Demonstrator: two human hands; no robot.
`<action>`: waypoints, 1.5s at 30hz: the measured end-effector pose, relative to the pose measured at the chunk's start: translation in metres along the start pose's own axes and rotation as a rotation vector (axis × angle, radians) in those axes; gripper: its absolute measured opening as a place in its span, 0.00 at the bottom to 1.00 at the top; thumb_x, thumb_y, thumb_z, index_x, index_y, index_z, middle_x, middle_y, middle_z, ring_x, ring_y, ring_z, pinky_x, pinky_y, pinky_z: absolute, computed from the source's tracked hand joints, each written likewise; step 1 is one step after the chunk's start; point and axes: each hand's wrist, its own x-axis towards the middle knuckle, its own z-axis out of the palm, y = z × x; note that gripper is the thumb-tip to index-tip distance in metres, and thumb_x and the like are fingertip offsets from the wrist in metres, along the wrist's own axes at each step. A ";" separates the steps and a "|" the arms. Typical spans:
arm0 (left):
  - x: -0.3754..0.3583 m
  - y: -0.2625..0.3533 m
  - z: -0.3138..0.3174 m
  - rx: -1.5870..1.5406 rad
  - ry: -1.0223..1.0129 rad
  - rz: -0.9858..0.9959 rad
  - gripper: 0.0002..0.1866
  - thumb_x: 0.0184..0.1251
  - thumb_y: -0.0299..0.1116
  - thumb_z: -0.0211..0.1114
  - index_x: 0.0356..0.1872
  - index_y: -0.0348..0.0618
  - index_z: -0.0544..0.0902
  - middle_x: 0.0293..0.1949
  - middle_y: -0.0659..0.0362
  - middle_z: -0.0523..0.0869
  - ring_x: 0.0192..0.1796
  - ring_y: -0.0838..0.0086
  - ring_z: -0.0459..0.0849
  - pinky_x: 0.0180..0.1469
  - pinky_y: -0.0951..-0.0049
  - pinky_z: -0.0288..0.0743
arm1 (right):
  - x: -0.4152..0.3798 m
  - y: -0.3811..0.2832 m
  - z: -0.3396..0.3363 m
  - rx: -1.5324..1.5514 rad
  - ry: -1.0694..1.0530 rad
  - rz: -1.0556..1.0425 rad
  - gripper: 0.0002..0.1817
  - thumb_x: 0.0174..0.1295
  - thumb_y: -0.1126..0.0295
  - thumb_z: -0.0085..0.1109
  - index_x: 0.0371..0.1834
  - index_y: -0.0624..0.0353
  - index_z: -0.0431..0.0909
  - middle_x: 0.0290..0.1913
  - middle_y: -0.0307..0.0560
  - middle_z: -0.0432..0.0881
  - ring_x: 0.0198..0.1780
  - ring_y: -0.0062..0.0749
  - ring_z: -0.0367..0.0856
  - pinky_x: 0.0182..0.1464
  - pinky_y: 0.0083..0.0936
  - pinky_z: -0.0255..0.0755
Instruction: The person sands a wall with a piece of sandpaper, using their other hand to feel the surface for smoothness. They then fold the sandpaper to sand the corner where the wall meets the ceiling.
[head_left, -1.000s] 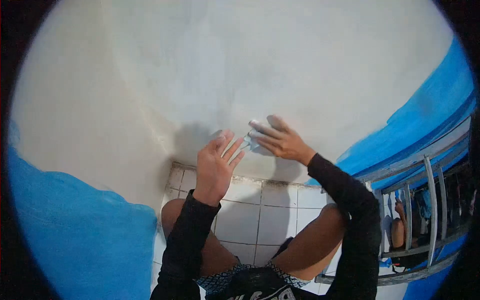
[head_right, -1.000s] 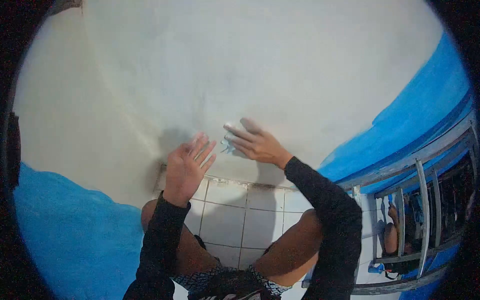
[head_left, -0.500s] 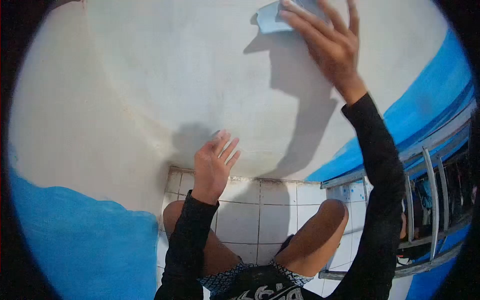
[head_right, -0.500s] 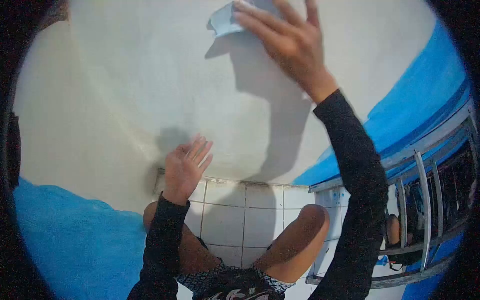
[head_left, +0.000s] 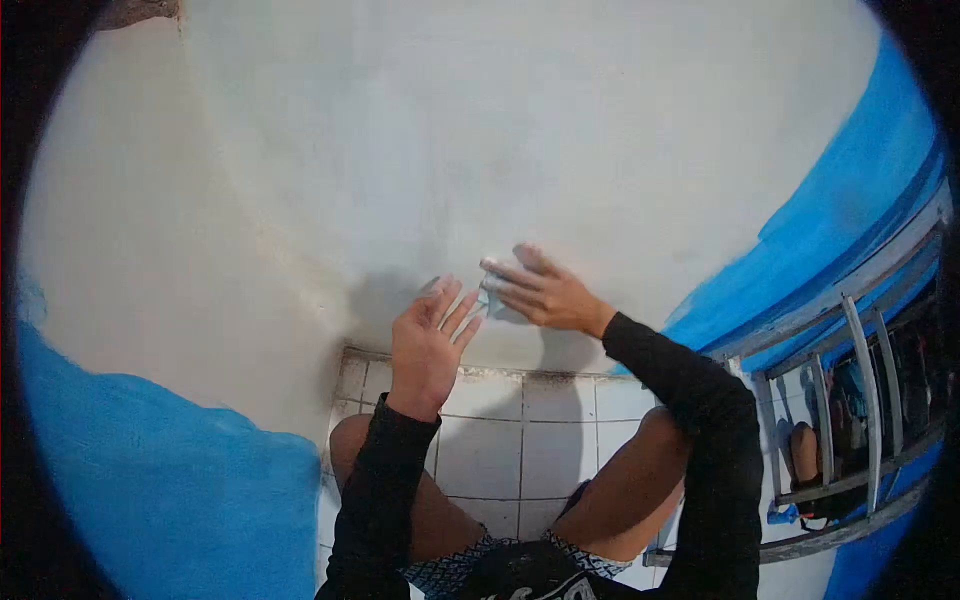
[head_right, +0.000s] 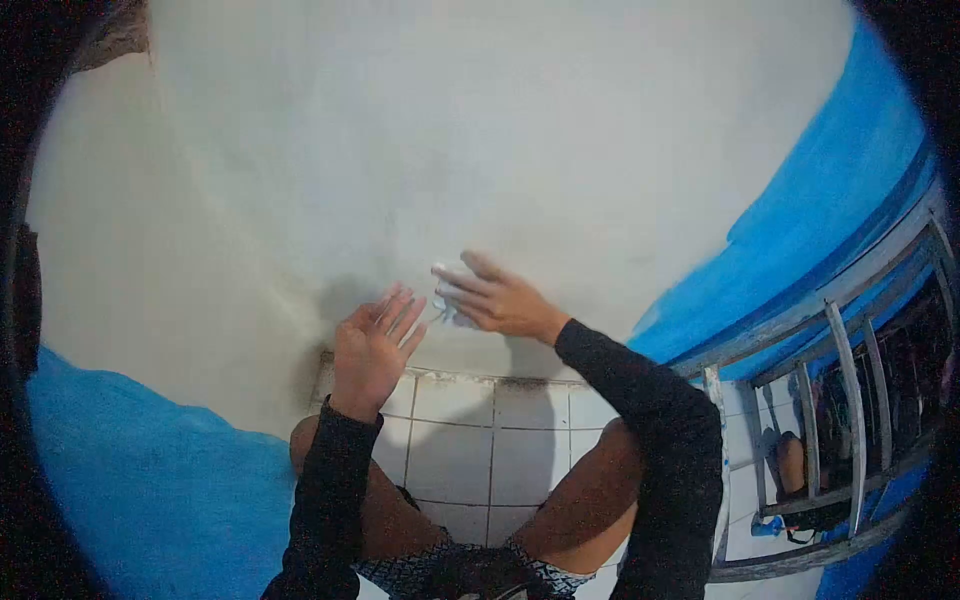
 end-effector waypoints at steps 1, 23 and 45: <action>0.001 0.000 -0.001 0.003 -0.003 -0.004 0.34 0.73 0.40 0.52 0.74 0.30 0.59 0.78 0.44 0.55 0.80 0.54 0.54 0.80 0.53 0.45 | 0.004 0.010 -0.018 -0.036 0.050 0.004 0.27 0.62 0.57 0.58 0.64 0.54 0.78 0.76 0.45 0.66 0.76 0.35 0.64 0.80 0.50 0.51; -0.003 0.003 0.014 0.023 0.090 0.021 0.30 0.74 0.34 0.54 0.71 0.30 0.60 0.72 0.45 0.63 0.78 0.54 0.60 0.78 0.54 0.53 | 0.058 0.121 -0.166 -0.581 0.445 0.154 0.22 0.63 0.66 0.59 0.62 0.39 0.80 0.67 0.29 0.78 0.74 0.28 0.67 0.81 0.56 0.40; -0.007 0.008 0.021 -0.059 0.157 0.046 0.22 0.71 0.32 0.56 0.63 0.34 0.69 0.61 0.48 0.72 0.72 0.55 0.68 0.74 0.53 0.60 | 0.057 0.139 -0.181 -0.620 0.491 -0.005 0.20 0.61 0.69 0.60 0.57 0.41 0.82 0.63 0.27 0.82 0.73 0.28 0.70 0.81 0.51 0.46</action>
